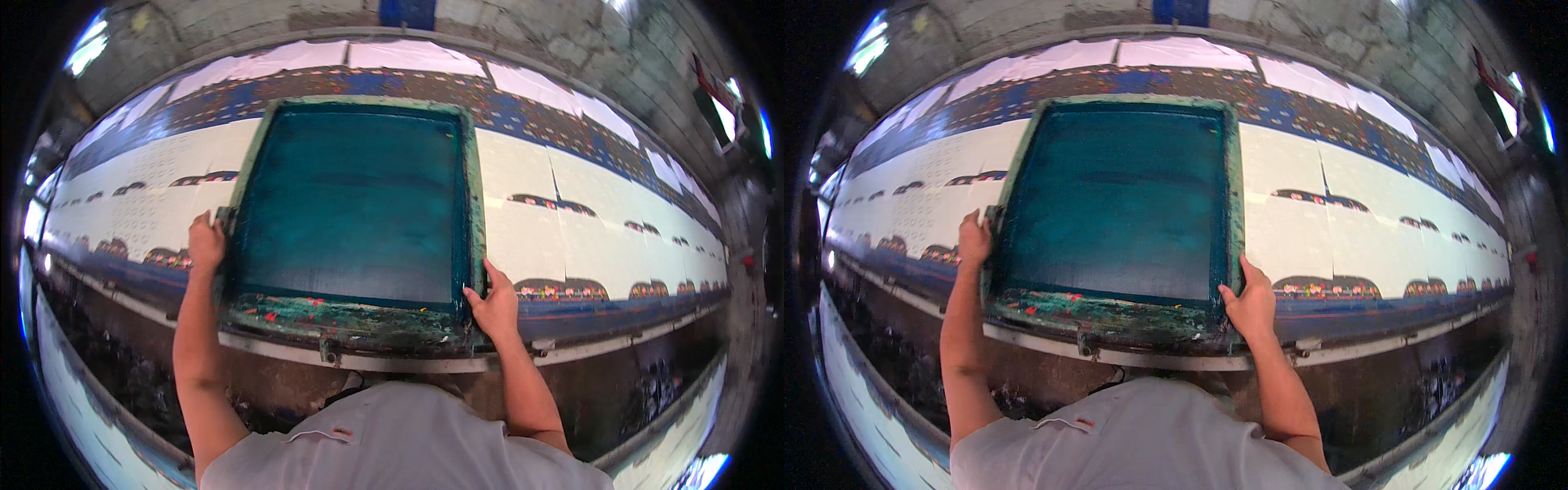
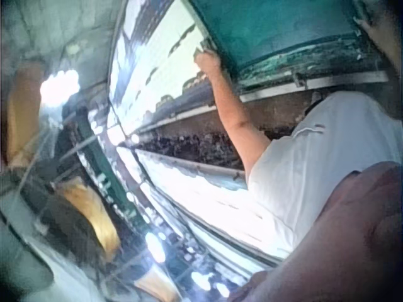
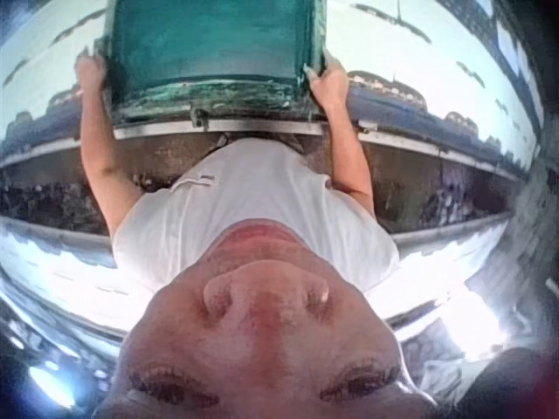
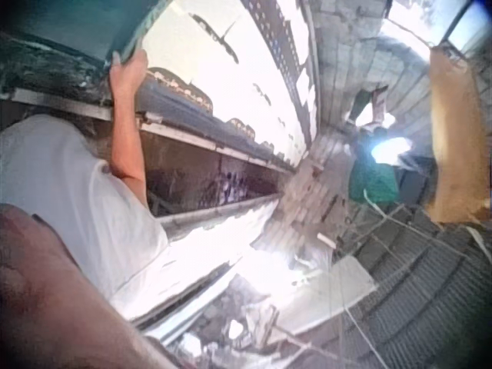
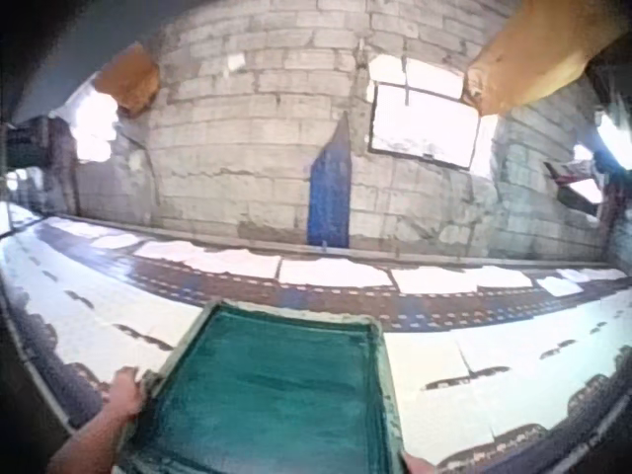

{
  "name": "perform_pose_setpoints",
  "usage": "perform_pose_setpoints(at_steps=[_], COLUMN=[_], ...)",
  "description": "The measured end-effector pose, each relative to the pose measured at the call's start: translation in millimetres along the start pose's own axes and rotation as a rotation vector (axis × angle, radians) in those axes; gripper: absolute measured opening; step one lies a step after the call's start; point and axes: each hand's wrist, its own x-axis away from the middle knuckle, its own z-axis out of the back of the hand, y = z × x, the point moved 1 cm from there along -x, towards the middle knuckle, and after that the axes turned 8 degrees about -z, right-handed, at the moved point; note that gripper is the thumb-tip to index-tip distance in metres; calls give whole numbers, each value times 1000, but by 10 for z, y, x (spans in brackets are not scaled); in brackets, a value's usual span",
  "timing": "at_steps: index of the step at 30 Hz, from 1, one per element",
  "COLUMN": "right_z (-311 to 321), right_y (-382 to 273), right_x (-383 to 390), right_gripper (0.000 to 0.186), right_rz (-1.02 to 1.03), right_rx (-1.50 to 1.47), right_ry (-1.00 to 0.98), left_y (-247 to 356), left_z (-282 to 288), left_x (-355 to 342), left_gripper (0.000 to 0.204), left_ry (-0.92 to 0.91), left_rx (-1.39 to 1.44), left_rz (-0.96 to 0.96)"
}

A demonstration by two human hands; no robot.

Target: The person repeatedly positions a green screen-printing frame over a long table covered with white sheets printed with car graphics. They lower the frame, lift it, and reposition it along the table multiple times, occasionally touching the printed sheets. The task appears to be part of a manual screen-printing workflow.

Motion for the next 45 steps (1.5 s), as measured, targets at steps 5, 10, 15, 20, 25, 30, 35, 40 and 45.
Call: perform_pose_setpoints(at_steps=[5,10,15,20,25,30,35,40,45], right_z=[-82,-108,-37,367,823,1468,2165,2903,3729], right_y=[-229,-213,-346,-637,-519,78,1011,2241,3665], right_x=[-76,-91,-137,-182,-371,-480,-734,-1141,-1453], right_gripper=[86,77,63,58,54,49,49,50,55], right_rz=[-116,-246,-238,-118,-78,-84,-98,-38,-66], right_rx=[129,115,81,71,79,85,42,46,15], right_ry=[30,72,105,122,119,163,199,224,234], left_y=[-453,-531,-742,-643,-266,1075,2029,3532,5106], left_z=[-496,-737,-858,-589,-202,341,456,424,430], left_x=[-303,-453,-518,-689,-735,-590,-611,-323,103], left_gripper=[54,74,87,96,95,95,91,94,88], left_ry=[44,-95,-108,-226,-293,-362,-395,-329,-333], left_rx=[280,410,612,740,1106,1267,1286,1284,1230], left_rz=[49,89,180,503,616,594,532,503,532])
